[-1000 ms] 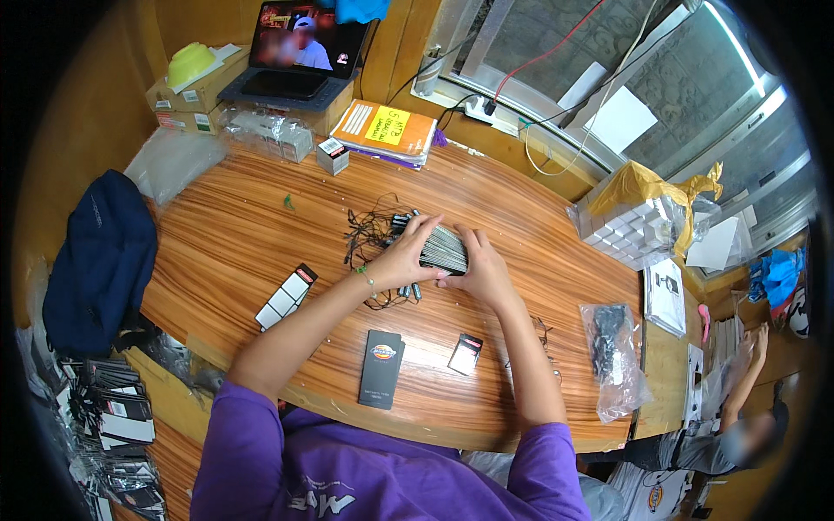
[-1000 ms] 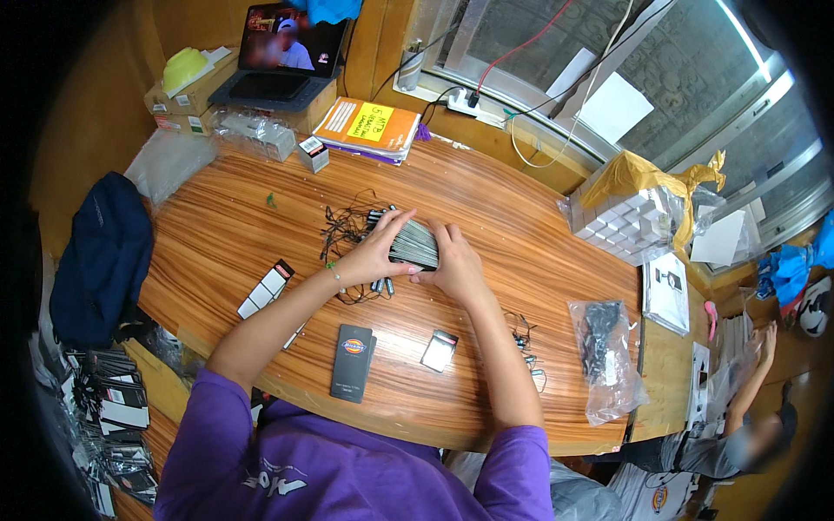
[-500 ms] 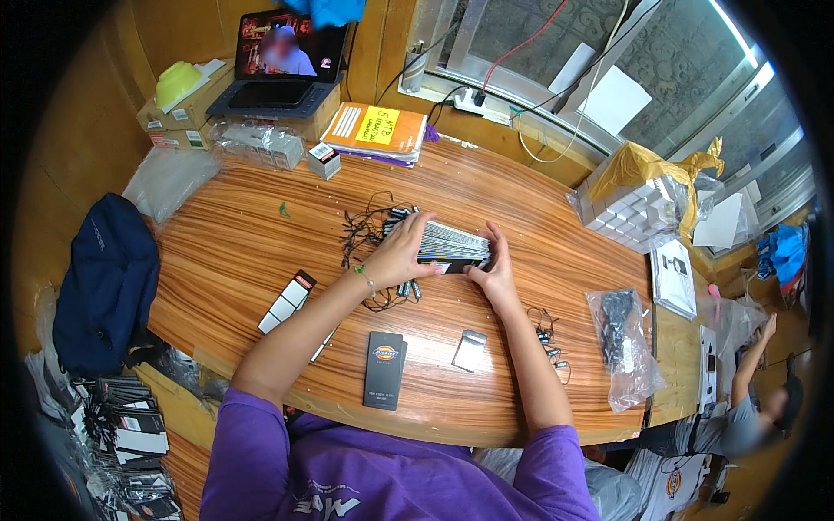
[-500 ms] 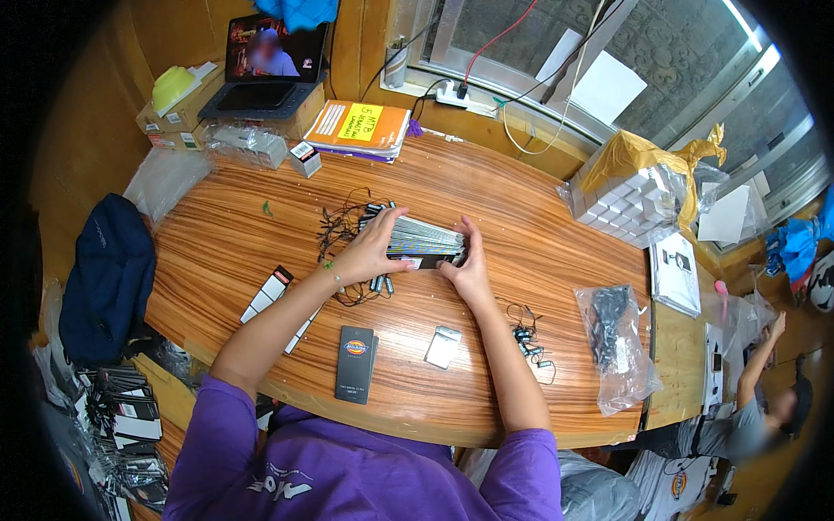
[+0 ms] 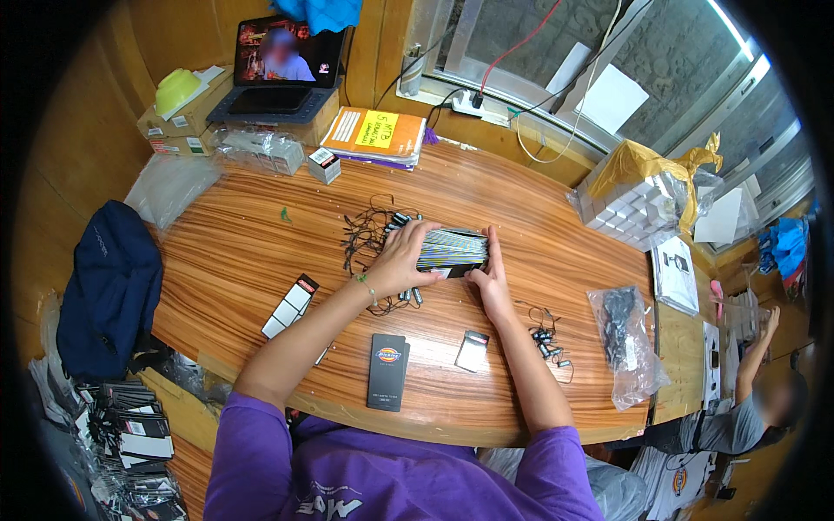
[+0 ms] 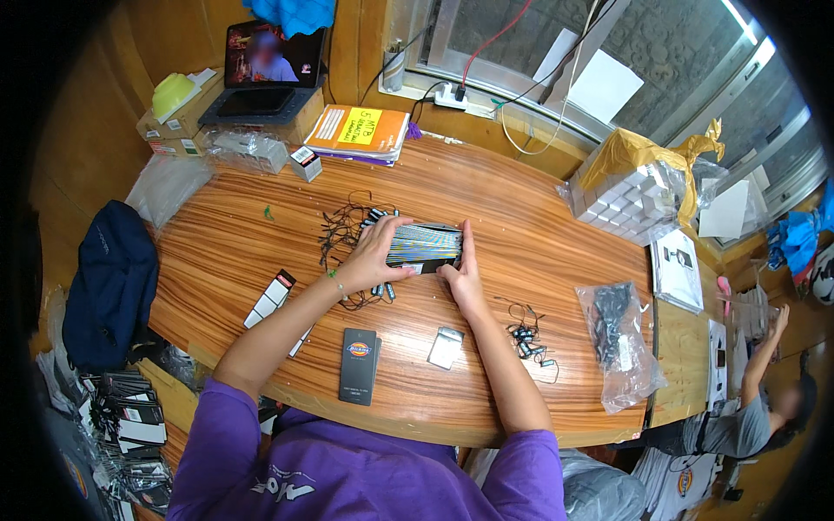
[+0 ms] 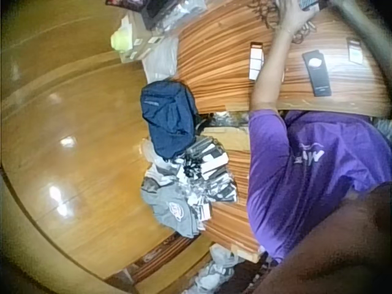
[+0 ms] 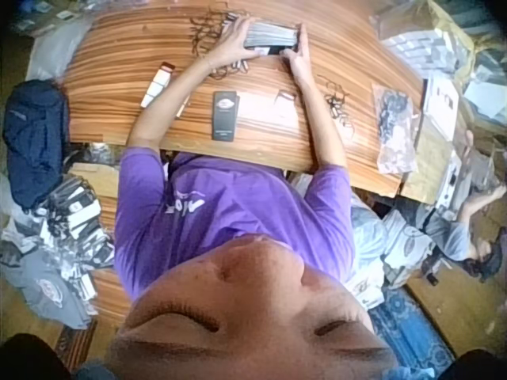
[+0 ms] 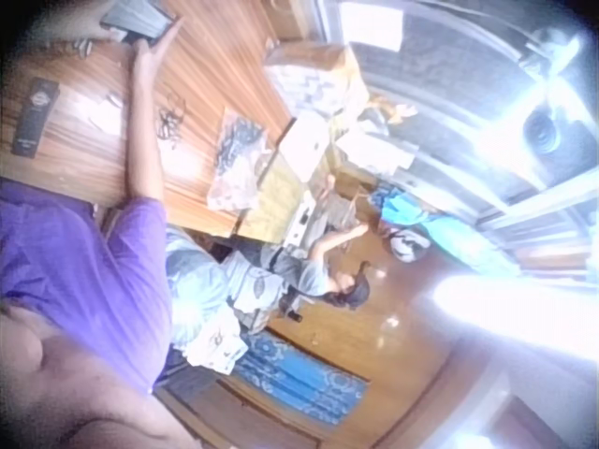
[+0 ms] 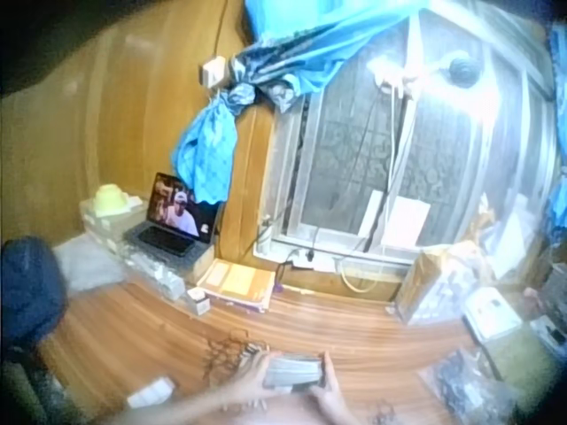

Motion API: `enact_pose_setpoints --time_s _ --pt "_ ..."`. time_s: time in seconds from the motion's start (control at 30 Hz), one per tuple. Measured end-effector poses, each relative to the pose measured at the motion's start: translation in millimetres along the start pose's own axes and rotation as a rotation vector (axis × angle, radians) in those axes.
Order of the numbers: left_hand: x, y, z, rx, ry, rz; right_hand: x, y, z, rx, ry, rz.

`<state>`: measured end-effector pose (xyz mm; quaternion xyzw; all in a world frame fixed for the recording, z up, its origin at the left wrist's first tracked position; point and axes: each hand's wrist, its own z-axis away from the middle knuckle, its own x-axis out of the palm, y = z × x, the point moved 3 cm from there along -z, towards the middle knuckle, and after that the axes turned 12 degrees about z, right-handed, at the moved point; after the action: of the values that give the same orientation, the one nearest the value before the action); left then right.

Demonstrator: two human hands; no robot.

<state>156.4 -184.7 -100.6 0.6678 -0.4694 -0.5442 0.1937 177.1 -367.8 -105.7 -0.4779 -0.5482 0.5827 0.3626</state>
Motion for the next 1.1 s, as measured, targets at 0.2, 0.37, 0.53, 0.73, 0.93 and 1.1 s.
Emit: enact_pose_setpoints --time_s 0.2,0.37,0.53,0.73,0.93,1.1 --pt "-2 -3 1 0.037 0.012 0.026 11 -59 8 -0.656 -0.042 1.34" --pt "-1 2 1 0.051 0.021 0.036 17 -55 15 -0.652 -0.119 1.346" --pt "-2 1 2 0.048 0.012 0.052 14 -49 15 -0.643 -0.131 1.336" --pt "-1 -2 1 0.0 -0.001 0.055 23 -68 -4 -0.577 -0.198 1.244" --pt "-10 -5 -4 0.0 -0.037 0.133 27 -54 -17 -0.507 -0.332 1.298" --pt "-24 -6 -5 -0.031 -0.193 0.13 28 -51 -21 -0.452 -0.356 1.307"
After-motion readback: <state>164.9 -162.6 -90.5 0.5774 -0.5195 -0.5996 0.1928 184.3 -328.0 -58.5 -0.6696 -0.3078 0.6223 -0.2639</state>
